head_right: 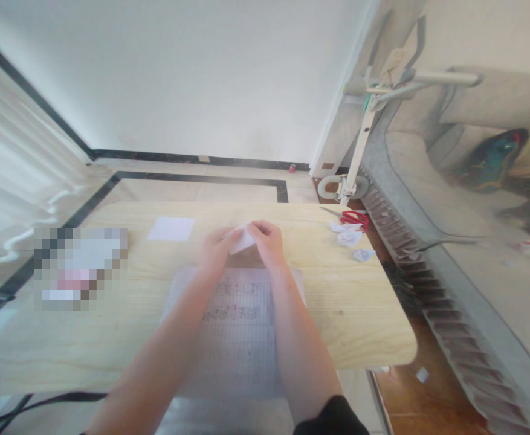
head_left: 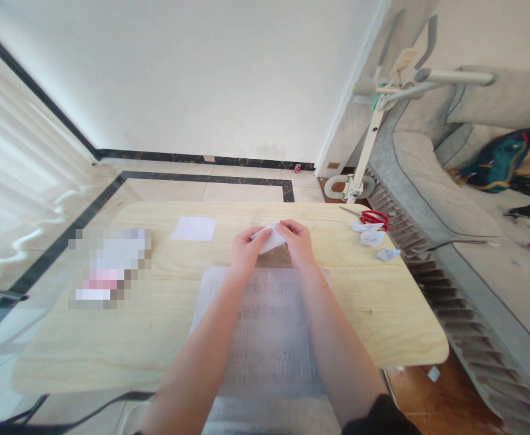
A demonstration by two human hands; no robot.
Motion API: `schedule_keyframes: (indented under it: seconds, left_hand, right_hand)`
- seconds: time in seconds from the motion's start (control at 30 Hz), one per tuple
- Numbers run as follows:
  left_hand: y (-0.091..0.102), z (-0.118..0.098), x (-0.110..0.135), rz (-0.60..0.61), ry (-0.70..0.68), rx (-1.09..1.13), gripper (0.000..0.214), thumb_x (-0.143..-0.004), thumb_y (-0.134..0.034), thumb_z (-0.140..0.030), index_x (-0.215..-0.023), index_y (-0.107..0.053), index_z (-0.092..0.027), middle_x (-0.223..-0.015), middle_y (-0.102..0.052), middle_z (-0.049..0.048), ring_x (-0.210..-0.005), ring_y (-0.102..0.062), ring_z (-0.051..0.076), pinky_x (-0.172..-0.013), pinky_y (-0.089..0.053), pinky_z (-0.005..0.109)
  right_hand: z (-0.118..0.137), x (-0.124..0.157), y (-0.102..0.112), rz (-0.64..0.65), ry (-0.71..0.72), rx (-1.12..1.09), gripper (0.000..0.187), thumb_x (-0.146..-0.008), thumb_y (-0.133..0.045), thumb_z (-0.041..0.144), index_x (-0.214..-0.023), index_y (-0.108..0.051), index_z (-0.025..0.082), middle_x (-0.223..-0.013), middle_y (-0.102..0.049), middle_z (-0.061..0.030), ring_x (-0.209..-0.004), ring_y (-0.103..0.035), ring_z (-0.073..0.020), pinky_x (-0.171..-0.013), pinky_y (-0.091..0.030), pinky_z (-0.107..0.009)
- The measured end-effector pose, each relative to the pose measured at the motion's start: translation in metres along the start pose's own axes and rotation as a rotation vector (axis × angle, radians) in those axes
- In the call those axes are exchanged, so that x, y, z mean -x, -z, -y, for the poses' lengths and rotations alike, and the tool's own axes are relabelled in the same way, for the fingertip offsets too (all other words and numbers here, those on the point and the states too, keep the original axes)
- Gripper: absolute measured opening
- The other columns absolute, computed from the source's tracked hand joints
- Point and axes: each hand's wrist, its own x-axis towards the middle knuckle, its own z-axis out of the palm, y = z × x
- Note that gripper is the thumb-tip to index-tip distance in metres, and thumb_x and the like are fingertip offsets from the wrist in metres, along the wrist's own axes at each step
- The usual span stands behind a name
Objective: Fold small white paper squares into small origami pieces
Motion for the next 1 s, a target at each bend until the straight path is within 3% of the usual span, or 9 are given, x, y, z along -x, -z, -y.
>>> schedule_keyframes:
  seconds: [1.0]
  left_hand:
    - [0.0008,0.004,-0.0024,0.009,0.013,0.005,0.023,-0.069,-0.072,-0.038,-0.077,-0.076,-0.017,-0.071,-0.069,0.003,-0.067,-0.058,0.016,-0.059,-0.043,0.025]
  right_hand:
    - [-0.0011,-0.0008,0.001,-0.011,0.056,0.06,0.019,-0.071,-0.068,0.039,-0.07,-0.071,0.02,-0.069,-0.068,-0.002,-0.066,-0.059,-0.0179,-0.062,-0.045,-0.03]
